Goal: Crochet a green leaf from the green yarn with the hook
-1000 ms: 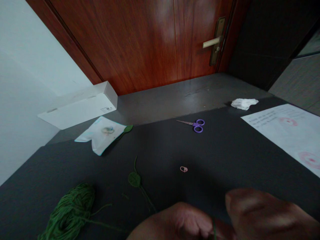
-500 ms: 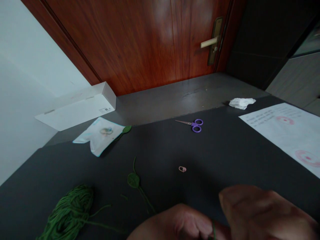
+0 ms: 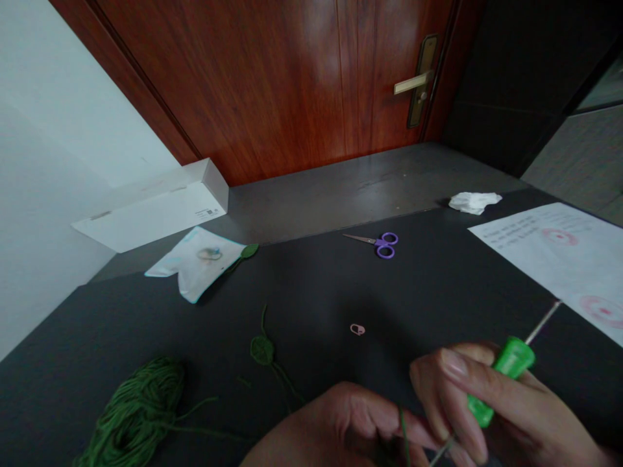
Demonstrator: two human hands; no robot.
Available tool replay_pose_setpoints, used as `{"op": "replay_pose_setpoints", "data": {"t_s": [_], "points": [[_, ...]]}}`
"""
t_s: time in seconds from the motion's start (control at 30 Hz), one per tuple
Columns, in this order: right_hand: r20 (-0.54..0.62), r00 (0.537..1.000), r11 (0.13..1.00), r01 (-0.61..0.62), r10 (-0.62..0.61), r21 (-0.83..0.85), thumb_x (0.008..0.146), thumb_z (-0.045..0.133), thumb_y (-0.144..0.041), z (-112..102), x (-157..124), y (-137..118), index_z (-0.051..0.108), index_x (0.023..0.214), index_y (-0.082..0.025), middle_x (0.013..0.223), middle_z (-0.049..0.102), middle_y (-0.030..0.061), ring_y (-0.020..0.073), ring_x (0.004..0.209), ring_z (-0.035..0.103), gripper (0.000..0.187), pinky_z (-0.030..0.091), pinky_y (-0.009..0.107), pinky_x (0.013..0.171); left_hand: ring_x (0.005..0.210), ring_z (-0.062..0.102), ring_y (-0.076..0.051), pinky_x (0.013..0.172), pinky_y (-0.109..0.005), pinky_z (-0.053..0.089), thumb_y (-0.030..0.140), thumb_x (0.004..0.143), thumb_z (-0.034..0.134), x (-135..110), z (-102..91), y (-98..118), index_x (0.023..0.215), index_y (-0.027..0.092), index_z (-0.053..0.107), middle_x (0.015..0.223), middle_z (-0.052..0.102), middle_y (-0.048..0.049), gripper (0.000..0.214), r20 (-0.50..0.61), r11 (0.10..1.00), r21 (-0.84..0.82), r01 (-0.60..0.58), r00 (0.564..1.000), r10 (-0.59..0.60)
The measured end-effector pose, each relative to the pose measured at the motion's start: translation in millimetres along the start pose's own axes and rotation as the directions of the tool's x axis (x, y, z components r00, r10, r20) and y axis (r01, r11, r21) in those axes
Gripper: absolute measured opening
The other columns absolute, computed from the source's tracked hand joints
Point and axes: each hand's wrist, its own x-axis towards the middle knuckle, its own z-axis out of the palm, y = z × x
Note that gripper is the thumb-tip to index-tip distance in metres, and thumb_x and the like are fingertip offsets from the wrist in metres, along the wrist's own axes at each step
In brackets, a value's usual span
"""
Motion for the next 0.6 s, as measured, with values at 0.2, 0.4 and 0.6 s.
{"op": "replay_pose_setpoints", "data": {"t_s": [0.2, 0.4, 0.6], "points": [[-0.133, 0.99, 0.998, -0.054, 0.049, -0.038, 0.093, 0.053, -0.049, 0, 7, -2, 0.069, 0.054, -0.021, 0.049, 0.062, 0.0015, 0.0149, 0.051, 0.052, 0.05, 0.044, 0.031, 0.06, 0.062, 0.041, -0.007, 0.059, -0.02, 0.029, 0.022, 0.068, 0.074, 4, -0.9, -4, 0.095, 0.018, 0.075, 0.074, 0.054, 0.0031, 0.028, -0.237, 0.998, 0.01, -0.057, 0.97, 0.057], [-0.209, 0.976, 0.995, -0.072, 0.055, -0.075, 0.091, 0.055, -0.049, 0, 12, -3, 0.067, 0.052, -0.02, 0.049, 0.062, 0.0009, 0.0133, 0.049, 0.051, 0.05, 0.042, 0.028, 0.056, 0.071, 0.049, -0.011, 0.068, -0.024, 0.037, 0.031, 0.063, 0.08, 9, -3.2, -12, 0.091, 0.017, 0.074, 0.079, 0.059, 0.0004, 0.031, -0.367, 0.991, 0.017, -0.129, 0.922, 0.127], [-0.21, 0.977, 0.993, -0.055, 0.032, -0.107, 0.093, 0.054, -0.048, 3, 14, 1, 0.066, 0.057, -0.019, 0.055, 0.061, 0.0008, 0.0135, 0.054, 0.049, 0.047, 0.041, 0.025, 0.055, 0.081, 0.06, -0.018, 0.077, -0.032, 0.045, 0.03, 0.063, 0.078, 15, -1.5, -20, 0.105, 0.017, 0.072, 0.087, 0.067, -0.0039, 0.044, -0.564, 0.979, 0.102, -0.177, 0.8, 0.203]]}}
